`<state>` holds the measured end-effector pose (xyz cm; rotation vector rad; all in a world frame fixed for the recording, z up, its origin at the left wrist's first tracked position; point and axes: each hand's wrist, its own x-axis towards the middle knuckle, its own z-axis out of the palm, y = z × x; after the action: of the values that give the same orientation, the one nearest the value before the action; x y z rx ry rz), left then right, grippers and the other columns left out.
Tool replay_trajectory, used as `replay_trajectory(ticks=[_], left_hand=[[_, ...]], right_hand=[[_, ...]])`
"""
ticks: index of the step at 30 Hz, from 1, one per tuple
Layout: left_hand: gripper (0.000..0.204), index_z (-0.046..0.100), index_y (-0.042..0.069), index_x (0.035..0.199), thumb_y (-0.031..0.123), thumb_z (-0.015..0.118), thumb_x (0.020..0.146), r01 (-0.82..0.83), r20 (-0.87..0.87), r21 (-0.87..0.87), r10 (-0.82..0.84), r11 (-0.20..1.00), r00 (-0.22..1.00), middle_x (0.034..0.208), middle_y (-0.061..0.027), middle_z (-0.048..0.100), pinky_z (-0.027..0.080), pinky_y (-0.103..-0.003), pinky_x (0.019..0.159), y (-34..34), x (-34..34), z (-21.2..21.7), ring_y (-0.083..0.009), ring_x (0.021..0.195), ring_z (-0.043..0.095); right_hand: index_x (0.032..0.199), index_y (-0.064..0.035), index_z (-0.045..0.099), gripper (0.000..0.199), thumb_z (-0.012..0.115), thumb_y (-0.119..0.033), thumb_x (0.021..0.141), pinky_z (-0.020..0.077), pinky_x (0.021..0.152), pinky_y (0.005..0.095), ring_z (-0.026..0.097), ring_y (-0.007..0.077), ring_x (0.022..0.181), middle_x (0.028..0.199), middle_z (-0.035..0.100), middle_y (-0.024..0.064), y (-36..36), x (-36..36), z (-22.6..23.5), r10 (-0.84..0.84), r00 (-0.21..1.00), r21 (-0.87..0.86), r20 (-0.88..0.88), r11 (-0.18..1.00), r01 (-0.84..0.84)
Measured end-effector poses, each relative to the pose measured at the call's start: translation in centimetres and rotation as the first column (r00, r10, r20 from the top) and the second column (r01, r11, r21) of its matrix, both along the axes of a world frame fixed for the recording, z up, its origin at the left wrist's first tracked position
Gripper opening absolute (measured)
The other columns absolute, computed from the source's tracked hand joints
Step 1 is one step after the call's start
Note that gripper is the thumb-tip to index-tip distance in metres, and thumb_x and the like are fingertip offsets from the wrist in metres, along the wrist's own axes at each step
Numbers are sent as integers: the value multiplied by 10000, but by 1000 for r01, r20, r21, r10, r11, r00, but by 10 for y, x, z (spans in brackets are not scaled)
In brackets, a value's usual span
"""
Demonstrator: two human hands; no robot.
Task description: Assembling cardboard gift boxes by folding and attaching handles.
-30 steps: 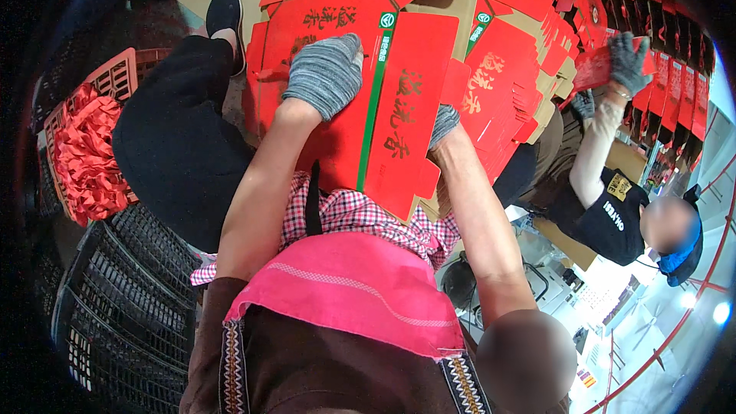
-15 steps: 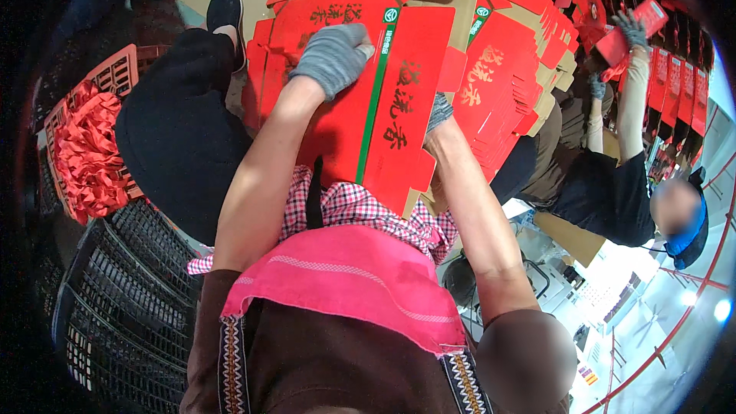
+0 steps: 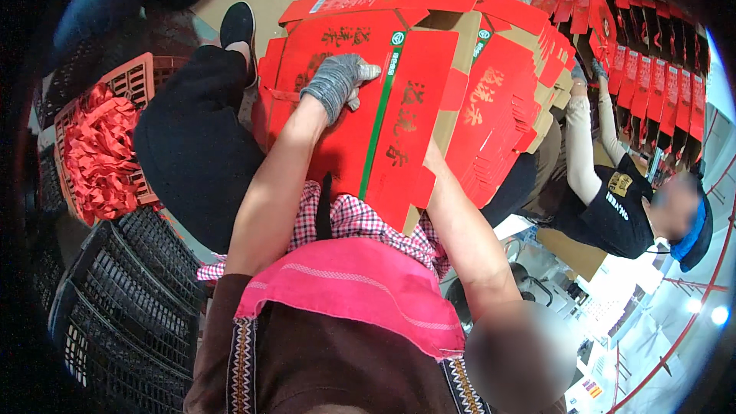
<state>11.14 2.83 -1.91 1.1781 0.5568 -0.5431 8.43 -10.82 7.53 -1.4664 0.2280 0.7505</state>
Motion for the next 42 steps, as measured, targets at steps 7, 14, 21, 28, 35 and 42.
replay_trajectory(ticks=[7,14,21,28,35,42], left_hand=[[209,556,34,717,221,648,726,-162,11,-118,165,980,986,538,-16,418,360,-261,358,-1,-12,9,-118,376,378],[159,626,69,817,210,623,744,-193,1,-28,193,981,981,601,-9,549,321,-232,351,1,-17,28,-78,372,376],[172,565,16,740,172,633,725,-281,229,119,249,952,941,621,-90,555,425,-306,558,-12,-21,5,-183,562,504],[168,535,11,762,179,543,770,-149,288,505,-3,850,958,722,-197,567,429,-377,631,-10,-33,12,-338,701,555],[169,534,18,759,185,553,777,-134,195,485,42,864,980,677,-170,561,430,-361,610,-6,-35,20,-291,646,559],[163,515,8,745,160,559,785,-206,242,424,109,882,964,646,-136,556,422,-338,581,-10,-34,15,-246,595,534]], right_hand=[[1134,-50,459,329,349,-260,905,448,812,374,541,244,957,1080,546,113,7,-3,7,-16,1000,66,-3,998,16],[1133,-51,460,325,349,-254,906,451,808,372,543,243,953,1078,548,112,10,-8,11,-38,999,108,-28,993,40],[1132,-51,461,320,349,-249,906,455,803,370,546,242,948,1075,549,111,13,-13,8,-76,994,128,-80,988,86],[1131,-52,462,316,348,-243,907,459,799,368,549,240,944,1073,551,111,6,-9,6,-105,985,158,-135,979,126],[1130,-52,464,311,348,-238,908,463,794,366,551,239,939,1070,552,110,4,-14,9,-120,978,178,-173,972,151],[1128,-53,465,307,348,-232,908,466,790,364,554,238,935,1067,553,109,7,-11,10,-152,968,197,-201,962,192]])
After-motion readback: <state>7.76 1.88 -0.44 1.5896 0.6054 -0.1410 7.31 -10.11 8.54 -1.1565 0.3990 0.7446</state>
